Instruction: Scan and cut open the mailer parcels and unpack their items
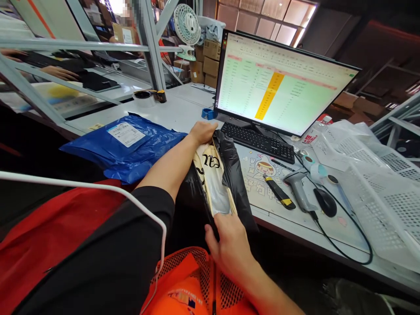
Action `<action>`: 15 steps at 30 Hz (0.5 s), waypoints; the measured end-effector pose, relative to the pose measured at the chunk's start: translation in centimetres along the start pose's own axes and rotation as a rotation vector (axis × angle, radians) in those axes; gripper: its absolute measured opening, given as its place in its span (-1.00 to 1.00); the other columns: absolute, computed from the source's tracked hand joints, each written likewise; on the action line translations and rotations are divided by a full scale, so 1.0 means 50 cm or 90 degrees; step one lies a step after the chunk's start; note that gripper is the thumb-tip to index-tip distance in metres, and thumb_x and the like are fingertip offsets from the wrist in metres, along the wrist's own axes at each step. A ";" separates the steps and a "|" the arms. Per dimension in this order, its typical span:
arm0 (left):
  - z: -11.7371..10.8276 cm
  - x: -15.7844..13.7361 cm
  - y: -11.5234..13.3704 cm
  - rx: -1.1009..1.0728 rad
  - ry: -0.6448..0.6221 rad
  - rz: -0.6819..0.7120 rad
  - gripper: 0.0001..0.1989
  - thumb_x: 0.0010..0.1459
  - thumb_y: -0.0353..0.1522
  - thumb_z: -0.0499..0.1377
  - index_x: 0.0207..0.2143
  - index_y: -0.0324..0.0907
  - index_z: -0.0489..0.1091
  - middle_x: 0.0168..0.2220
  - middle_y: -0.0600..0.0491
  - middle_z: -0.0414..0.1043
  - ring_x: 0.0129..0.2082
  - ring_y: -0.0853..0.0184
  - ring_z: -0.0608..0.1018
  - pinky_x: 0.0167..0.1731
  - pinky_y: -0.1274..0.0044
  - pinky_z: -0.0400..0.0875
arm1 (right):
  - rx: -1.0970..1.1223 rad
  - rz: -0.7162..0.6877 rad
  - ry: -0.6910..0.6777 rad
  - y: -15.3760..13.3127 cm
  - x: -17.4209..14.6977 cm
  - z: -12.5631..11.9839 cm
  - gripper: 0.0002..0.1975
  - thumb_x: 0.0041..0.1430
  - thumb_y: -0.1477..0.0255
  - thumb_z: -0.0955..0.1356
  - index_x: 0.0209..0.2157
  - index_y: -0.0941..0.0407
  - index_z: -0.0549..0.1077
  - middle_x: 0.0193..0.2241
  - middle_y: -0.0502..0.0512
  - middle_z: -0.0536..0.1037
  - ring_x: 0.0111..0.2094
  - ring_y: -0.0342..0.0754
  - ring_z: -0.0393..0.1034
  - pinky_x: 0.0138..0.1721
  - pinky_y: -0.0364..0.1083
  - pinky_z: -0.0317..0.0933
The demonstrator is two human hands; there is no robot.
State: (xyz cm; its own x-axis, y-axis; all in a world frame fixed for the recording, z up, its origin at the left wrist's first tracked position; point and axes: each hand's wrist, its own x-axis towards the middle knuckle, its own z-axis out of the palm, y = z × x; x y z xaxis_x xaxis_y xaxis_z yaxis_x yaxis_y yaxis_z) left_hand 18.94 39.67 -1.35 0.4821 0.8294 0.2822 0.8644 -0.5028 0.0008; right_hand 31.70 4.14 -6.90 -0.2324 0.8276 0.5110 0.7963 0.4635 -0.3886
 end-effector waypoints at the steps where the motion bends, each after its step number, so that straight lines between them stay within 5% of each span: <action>1: 0.001 0.001 0.002 0.006 -0.006 0.006 -0.67 0.42 -0.35 0.03 0.14 -0.23 0.43 -0.12 -0.26 0.58 -0.04 -0.01 0.58 -0.05 0.28 0.36 | 0.006 0.001 0.006 0.012 -0.003 -0.004 -0.78 0.40 0.41 0.28 -0.40 0.01 0.26 -0.49 0.04 0.45 -0.44 0.03 0.33 -0.36 -0.01 0.11; 4: -0.017 -0.014 0.037 0.021 -0.015 0.075 -0.65 0.36 -0.35 0.13 0.14 -0.24 0.42 -0.04 -0.26 0.55 0.01 -0.02 0.55 0.00 0.29 0.35 | 0.021 0.001 0.012 0.069 0.015 -0.020 -0.72 0.44 0.36 0.29 -0.42 0.03 0.27 -0.49 0.03 0.44 -0.42 0.02 0.31 -0.34 -0.02 0.11; 8: -0.071 -0.098 0.144 0.012 0.071 0.364 -0.62 0.30 -0.30 0.24 0.12 -0.25 0.43 0.11 -0.26 0.47 0.17 -0.06 0.45 0.19 0.24 0.27 | 0.099 0.001 0.033 0.165 0.056 -0.057 -0.77 0.49 0.26 0.31 -0.24 0.08 0.45 -0.31 0.09 0.57 -0.22 0.03 0.43 -0.12 -0.01 0.23; 10: -0.086 -0.148 0.202 -0.025 0.009 0.488 -0.70 0.35 -0.28 0.21 0.05 -0.23 0.47 0.04 -0.22 0.53 0.09 0.01 0.53 0.14 0.30 0.33 | 0.112 0.010 0.035 0.206 0.075 -0.075 -0.73 0.52 0.25 0.28 -0.21 0.08 0.49 -0.28 0.10 0.59 -0.18 0.03 0.45 -0.07 -0.01 0.23; 13: -0.073 -0.173 0.250 -0.045 -0.156 0.405 -0.67 0.40 -0.21 0.18 0.05 -0.24 0.50 -0.01 -0.21 0.59 -0.01 0.05 0.62 0.02 0.37 0.44 | 0.075 0.047 0.018 0.253 0.106 -0.097 -0.55 0.56 0.21 0.18 -0.39 0.07 0.46 -0.41 0.09 0.55 -0.30 0.03 0.42 -0.17 0.00 0.20; 15: -0.050 -0.149 0.249 -0.066 -0.231 0.251 -0.36 0.26 -0.03 0.32 0.23 -0.23 0.43 0.11 -0.24 0.57 0.05 -0.02 0.62 0.05 0.36 0.46 | 0.042 0.096 0.002 0.282 0.133 -0.106 -0.50 0.54 0.17 0.16 -0.44 0.06 0.44 -0.47 0.10 0.53 -0.34 0.05 0.40 -0.20 0.01 0.20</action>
State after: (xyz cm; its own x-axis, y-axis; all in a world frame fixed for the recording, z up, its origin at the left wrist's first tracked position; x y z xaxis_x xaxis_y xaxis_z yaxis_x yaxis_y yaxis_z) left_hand 25.76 26.63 -1.03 0.8011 0.5945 -0.0695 0.5983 -0.7990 0.0614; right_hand 44.36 14.50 -4.94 -0.1114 0.8887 0.4448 0.7839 0.3537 -0.5102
